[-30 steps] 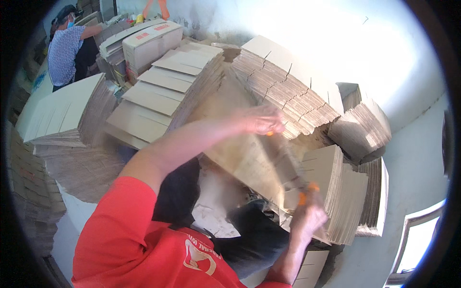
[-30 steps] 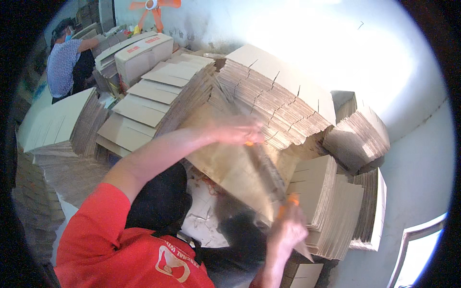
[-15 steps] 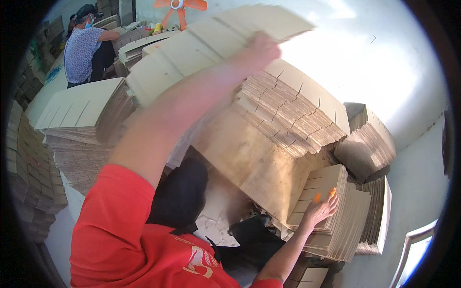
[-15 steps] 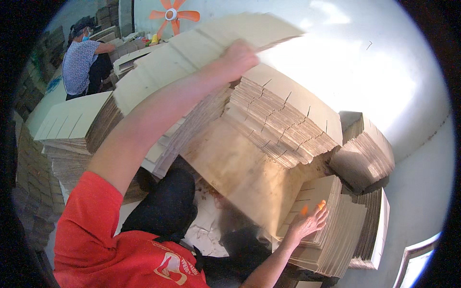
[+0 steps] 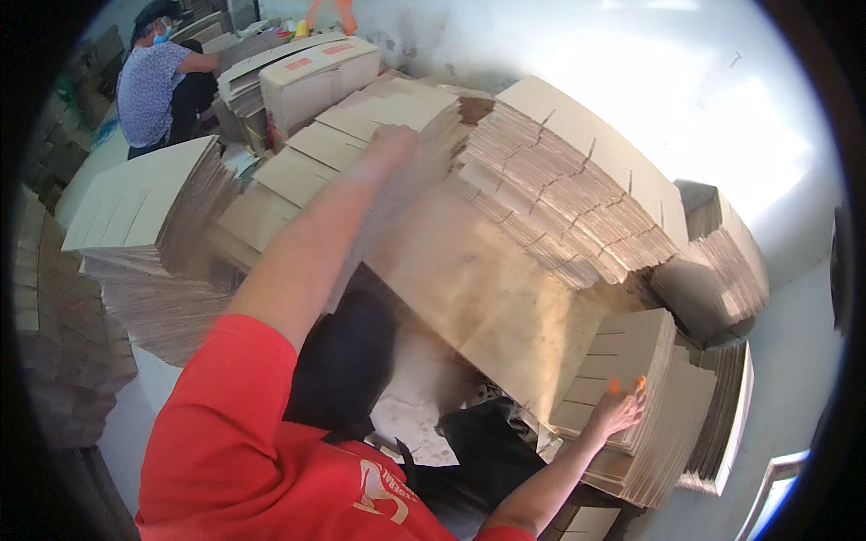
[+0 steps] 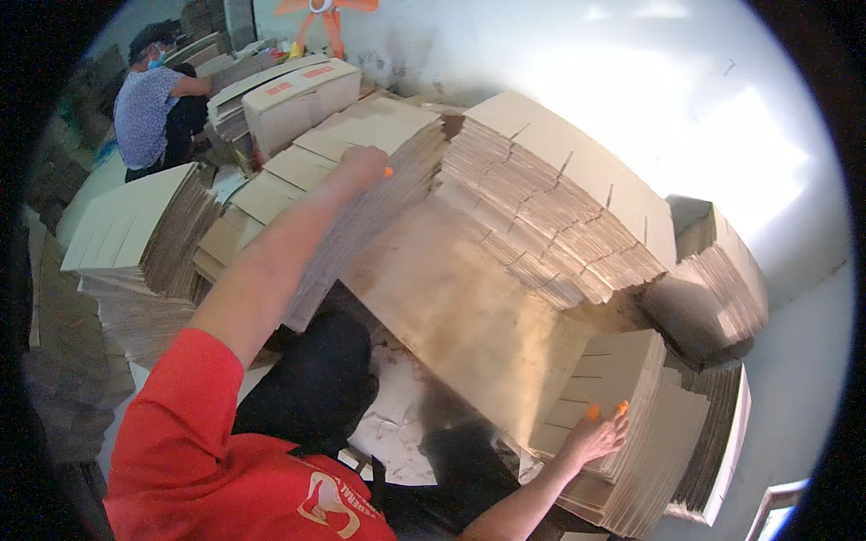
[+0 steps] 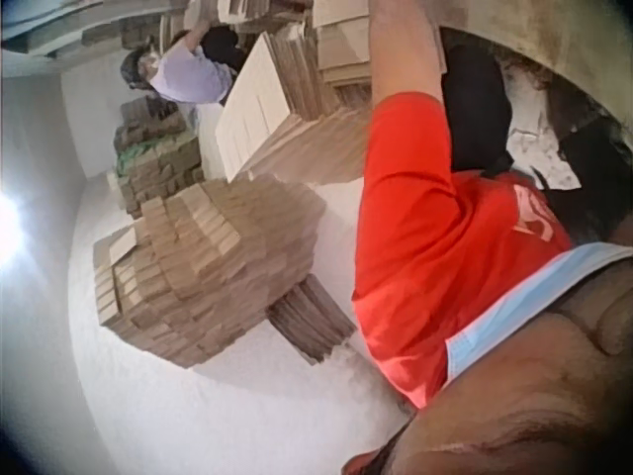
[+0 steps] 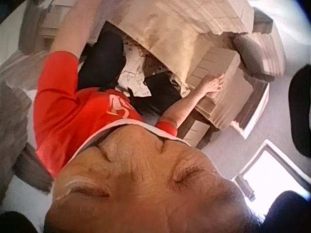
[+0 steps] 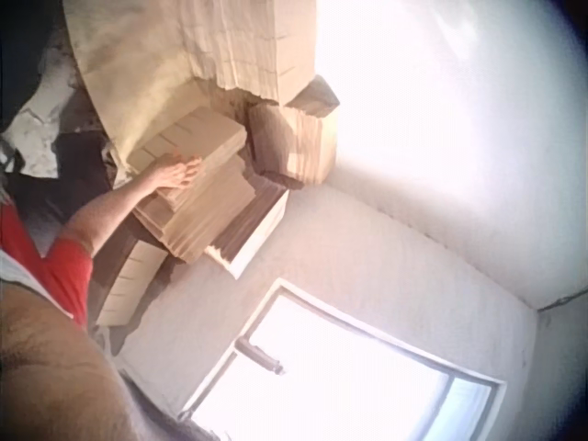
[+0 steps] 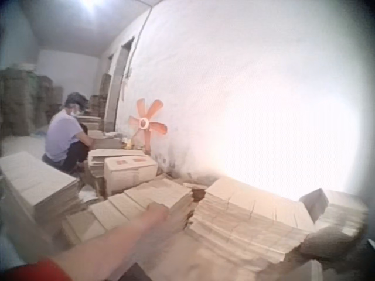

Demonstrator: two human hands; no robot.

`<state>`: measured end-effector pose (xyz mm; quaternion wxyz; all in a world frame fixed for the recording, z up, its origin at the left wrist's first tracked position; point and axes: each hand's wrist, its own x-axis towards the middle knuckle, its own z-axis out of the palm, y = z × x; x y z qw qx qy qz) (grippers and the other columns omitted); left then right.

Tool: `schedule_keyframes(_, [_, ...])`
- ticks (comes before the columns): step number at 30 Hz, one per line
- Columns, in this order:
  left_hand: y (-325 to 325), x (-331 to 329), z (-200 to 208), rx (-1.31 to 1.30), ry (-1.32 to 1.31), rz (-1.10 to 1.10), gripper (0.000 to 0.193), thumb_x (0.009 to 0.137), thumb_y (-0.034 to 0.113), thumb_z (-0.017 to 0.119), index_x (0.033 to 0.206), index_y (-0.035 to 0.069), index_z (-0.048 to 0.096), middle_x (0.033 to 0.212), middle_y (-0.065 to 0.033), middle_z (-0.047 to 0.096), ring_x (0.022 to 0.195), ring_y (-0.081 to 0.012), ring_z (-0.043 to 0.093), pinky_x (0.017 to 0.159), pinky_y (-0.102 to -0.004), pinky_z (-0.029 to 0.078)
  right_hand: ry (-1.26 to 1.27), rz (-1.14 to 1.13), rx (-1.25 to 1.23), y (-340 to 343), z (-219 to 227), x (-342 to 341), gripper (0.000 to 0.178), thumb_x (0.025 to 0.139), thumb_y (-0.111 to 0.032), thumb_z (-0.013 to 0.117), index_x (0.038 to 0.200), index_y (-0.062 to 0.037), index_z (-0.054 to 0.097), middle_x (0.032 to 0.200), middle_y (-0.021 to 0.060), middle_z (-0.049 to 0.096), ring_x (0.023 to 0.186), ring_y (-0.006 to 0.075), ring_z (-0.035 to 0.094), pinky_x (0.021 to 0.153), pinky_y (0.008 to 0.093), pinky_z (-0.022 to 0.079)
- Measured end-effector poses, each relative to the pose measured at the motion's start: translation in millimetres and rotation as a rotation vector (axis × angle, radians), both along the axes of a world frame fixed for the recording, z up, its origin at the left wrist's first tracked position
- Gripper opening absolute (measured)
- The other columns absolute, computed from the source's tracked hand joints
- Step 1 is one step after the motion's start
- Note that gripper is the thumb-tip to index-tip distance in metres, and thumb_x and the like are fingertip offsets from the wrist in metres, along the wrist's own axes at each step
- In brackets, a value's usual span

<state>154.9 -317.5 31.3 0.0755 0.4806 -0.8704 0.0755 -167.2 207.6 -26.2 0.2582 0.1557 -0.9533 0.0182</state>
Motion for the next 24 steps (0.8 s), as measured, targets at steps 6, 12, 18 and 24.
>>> schedule_keyframes(6, [105.7, -31.7, 36.4, 0.006, 0.517, -0.195, 0.035, 0.088, 0.035, 0.062, 0.096, 0.001, 0.062, 0.091, -0.0184, 0.065, 0.093, -0.0353, 0.064, 0.08, -0.0505, 0.049, 0.016, -0.148, 0.117, 1.2, 9.0, -14.1, 0.061, 0.085, -0.035, 0.068, 0.14, -0.0148, 0.05, 0.126, 0.0079, 0.06, 0.114, 0.0268, 0.053, 0.086, 0.0462, 0.044])
schedule_keyframes(12, [300.8, -5.5, -24.3, 0.285, 0.605, -0.649, 0.065, 0.088, 0.035, 0.065, 0.14, 0.003, 0.041, 0.119, -0.0238, 0.06, 0.109, -0.0379, 0.059, 0.095, -0.047, 0.046, 0.067, -0.187, 0.091, 17.7, -5.1, -57.4, 0.037, 0.089, -0.024, 0.064, 0.125, -0.017, 0.062, 0.121, 0.0068, 0.06, 0.112, 0.0254, 0.053, 0.084, 0.0453, 0.045])
schedule_keyframes(18, [295.3, 91.2, -98.2, 0.633, 0.042, -0.535, 0.072, 0.086, 0.04, 0.067, 0.14, 0.0, 0.041, 0.14, -0.0235, 0.047, 0.134, -0.037, 0.041, 0.11, -0.0478, 0.035, -0.005, -0.175, 0.097, 1.5, 14.5, -32.2, 0.05, 0.082, -0.022, 0.071, 0.13, -0.0185, 0.059, 0.116, 0.0086, 0.06, 0.109, 0.0268, 0.055, 0.087, 0.0474, 0.044])
schedule_keyframes(24, [286.7, 95.9, -139.8, 0.527, 0.277, -0.619, 0.061, 0.084, 0.034, 0.072, 0.131, 0.003, 0.05, 0.122, -0.0207, 0.061, 0.121, -0.038, 0.053, 0.108, -0.0462, 0.037, 0.006, -0.152, 0.119, 17.1, 7.0, -45.9, 0.049, 0.083, -0.022, 0.069, 0.131, -0.0166, 0.058, 0.114, 0.009, 0.061, 0.107, 0.028, 0.055, 0.087, 0.0468, 0.045])
